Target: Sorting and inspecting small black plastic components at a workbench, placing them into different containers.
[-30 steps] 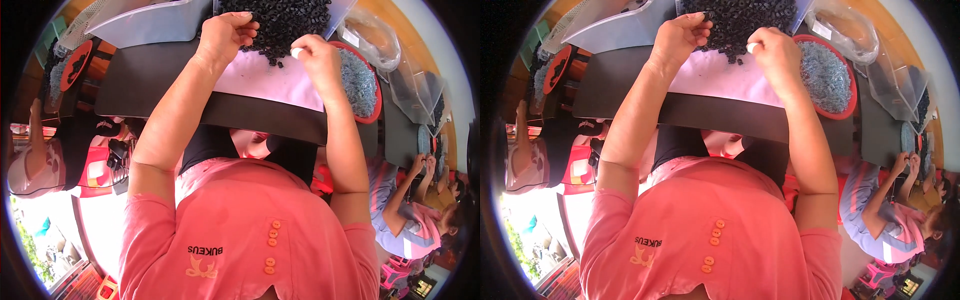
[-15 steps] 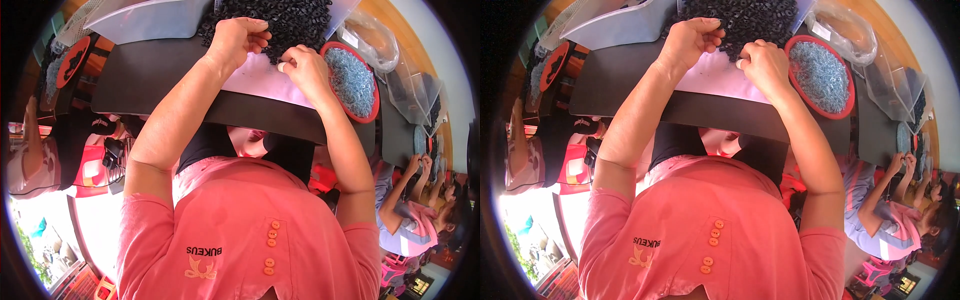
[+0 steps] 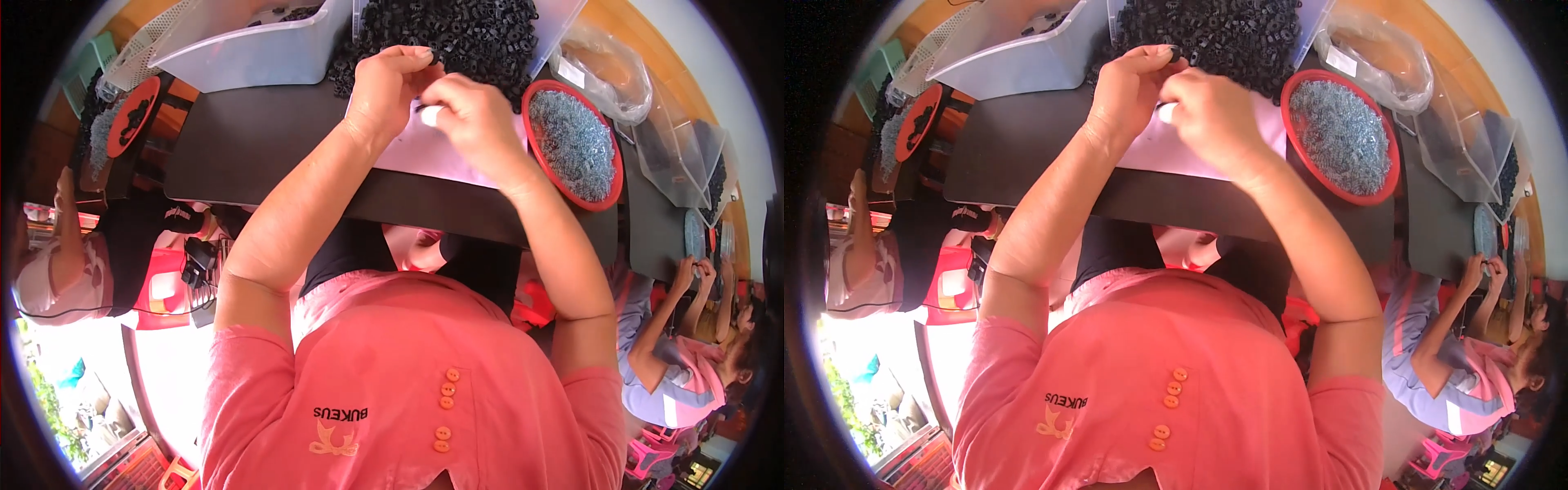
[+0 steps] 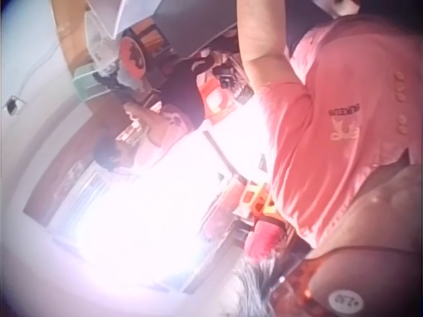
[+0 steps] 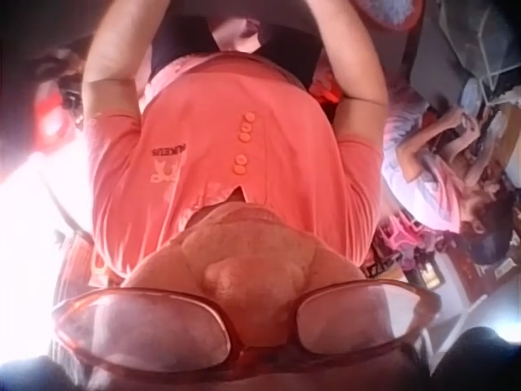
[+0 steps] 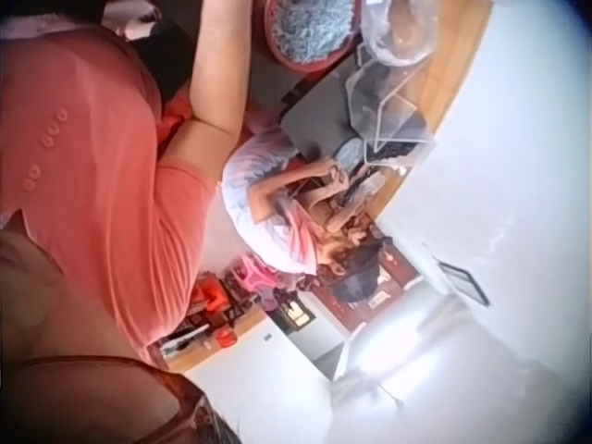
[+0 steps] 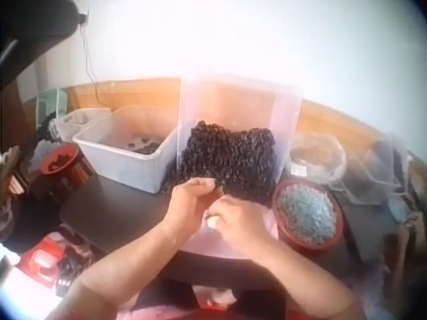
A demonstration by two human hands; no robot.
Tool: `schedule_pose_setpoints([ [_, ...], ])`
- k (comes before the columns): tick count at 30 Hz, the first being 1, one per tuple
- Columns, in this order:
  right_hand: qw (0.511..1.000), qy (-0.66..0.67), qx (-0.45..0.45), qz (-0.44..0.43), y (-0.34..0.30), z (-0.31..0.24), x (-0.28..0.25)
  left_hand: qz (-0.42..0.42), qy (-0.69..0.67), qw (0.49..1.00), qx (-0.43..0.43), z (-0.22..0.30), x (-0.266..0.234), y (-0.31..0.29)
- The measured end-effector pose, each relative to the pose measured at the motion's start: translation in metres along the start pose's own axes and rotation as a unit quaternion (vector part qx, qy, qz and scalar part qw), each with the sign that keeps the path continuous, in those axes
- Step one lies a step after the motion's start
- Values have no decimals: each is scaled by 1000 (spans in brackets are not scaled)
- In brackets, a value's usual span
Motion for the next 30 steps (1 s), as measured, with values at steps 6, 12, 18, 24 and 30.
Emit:
schedule_pose_setpoints([
  [6,998,23,-27,50,5,-9,19,7,-65,997,-42,3,3,-4],
  [12,996,74,21,55,9,-4,1,25,-8,1000,0,1,8,-6],
  [18,930,296,188,108,23,21,-40,-22,109,993,30,8,21,-14],
  [24,894,375,232,81,18,34,-29,-49,158,986,32,4,24,-18],
  [30,873,407,260,72,15,38,-23,-32,174,984,32,7,27,-22],
])
Point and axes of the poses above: each hand's wrist, its own y-axis towards the middle knuckle, its own x-axis out of the palm, z = x × y, the point moved 3 cm from there along y, towards the middle knuckle, and after that the axes turned 4 degrees about x, right-handed, at the moved point
